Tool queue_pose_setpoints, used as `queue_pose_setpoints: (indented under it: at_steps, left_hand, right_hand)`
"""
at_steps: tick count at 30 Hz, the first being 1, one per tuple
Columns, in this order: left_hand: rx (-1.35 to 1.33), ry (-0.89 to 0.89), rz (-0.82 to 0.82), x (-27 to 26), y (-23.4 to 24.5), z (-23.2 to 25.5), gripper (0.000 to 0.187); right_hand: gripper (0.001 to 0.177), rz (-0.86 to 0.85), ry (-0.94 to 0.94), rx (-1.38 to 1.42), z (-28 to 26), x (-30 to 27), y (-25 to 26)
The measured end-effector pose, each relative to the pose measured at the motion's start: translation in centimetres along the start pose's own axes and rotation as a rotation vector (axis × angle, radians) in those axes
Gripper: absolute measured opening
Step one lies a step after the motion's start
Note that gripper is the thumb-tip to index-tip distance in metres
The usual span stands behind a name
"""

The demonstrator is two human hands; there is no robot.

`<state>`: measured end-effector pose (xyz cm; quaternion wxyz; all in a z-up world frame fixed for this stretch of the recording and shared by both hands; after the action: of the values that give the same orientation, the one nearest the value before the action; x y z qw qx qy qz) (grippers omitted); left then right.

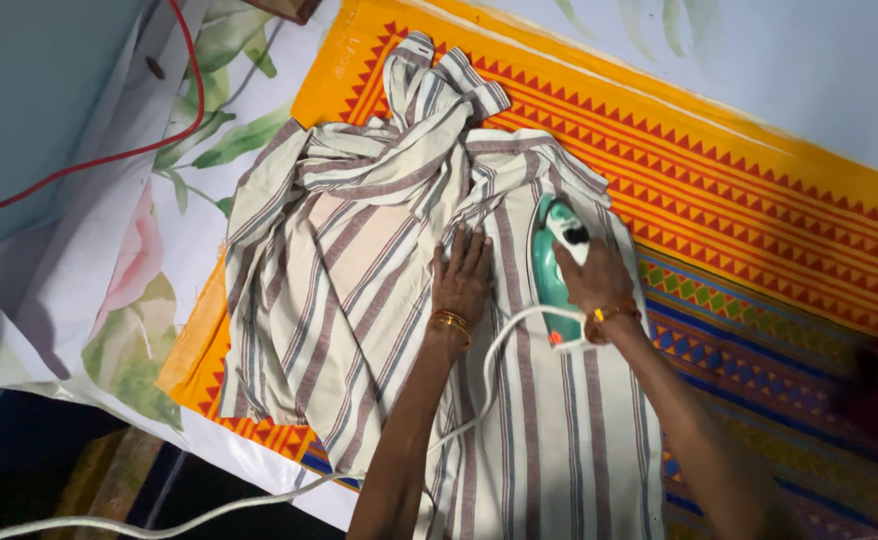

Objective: The person irons a striped shirt on a patterned mat using a green electric iron. They repeatedly smooth the fabric with one hand while moving the iron with the other, adjusting the shirt's position several times to cover different areas.

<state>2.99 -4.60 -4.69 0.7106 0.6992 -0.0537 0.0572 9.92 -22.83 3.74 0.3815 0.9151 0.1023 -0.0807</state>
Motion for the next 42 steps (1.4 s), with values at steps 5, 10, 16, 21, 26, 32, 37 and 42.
queue_pose_setpoints:
  at_steps: [5, 10, 16, 21, 26, 32, 37, 42]
  left_hand:
    - [0.023, 0.066, -0.124, 0.1, 1.8, -0.4, 0.074]
    - [-0.039, 0.133, -0.192, 1.2, 2.7, -1.8, 0.098]
    - [-0.201, 0.235, -0.147, 0.9, 3.6, -2.6, 0.116]
    - [-0.231, 0.206, -0.06, -0.3, 3.6, -3.1, 0.11]
    - [-0.082, 0.174, 0.142, -4.7, 6.3, -3.8, 0.095]
    - [-0.128, 0.064, 0.35, -7.0, 7.4, -0.7, 0.065]
    - [-0.018, 0.007, 0.178, -8.2, 4.3, 2.8, 0.065]
    - [0.062, -0.144, -0.048, -9.5, 1.7, 4.5, 0.068]
  right_hand:
    - [0.06, -0.027, -0.102, 0.156, -1.1, 1.5, -0.6]
    - [0.054, -0.15, 0.117, -0.049, -2.6, 0.9, -4.0]
    - [0.058, -0.053, 0.215, -0.03, -3.8, 1.9, -5.0]
    - [0.063, -0.154, 0.175, -0.097, -3.1, 0.2, -5.0]
    - [0.062, -0.314, 0.114, -0.111, -0.5, -4.2, -5.0]
    - [0.054, -0.211, 0.143, -0.119, 0.4, -6.4, -3.4]
    - [0.047, -0.081, 0.041, 0.026, 1.8, -2.7, -1.7]
    - [0.06, 0.068, -0.037, -0.02, 3.0, 0.3, 2.5]
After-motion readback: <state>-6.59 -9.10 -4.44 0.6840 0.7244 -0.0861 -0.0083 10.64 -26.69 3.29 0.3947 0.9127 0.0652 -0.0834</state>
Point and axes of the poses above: each hand's wrist, its own x-axis towards the middle knuckle, its own y-axis out of the back of the hand, z = x × y, the point moved 10 cm from there along x, towards the middle knuckle, and after that the axes turned 15 degrees about x, right-handed, at the moved point
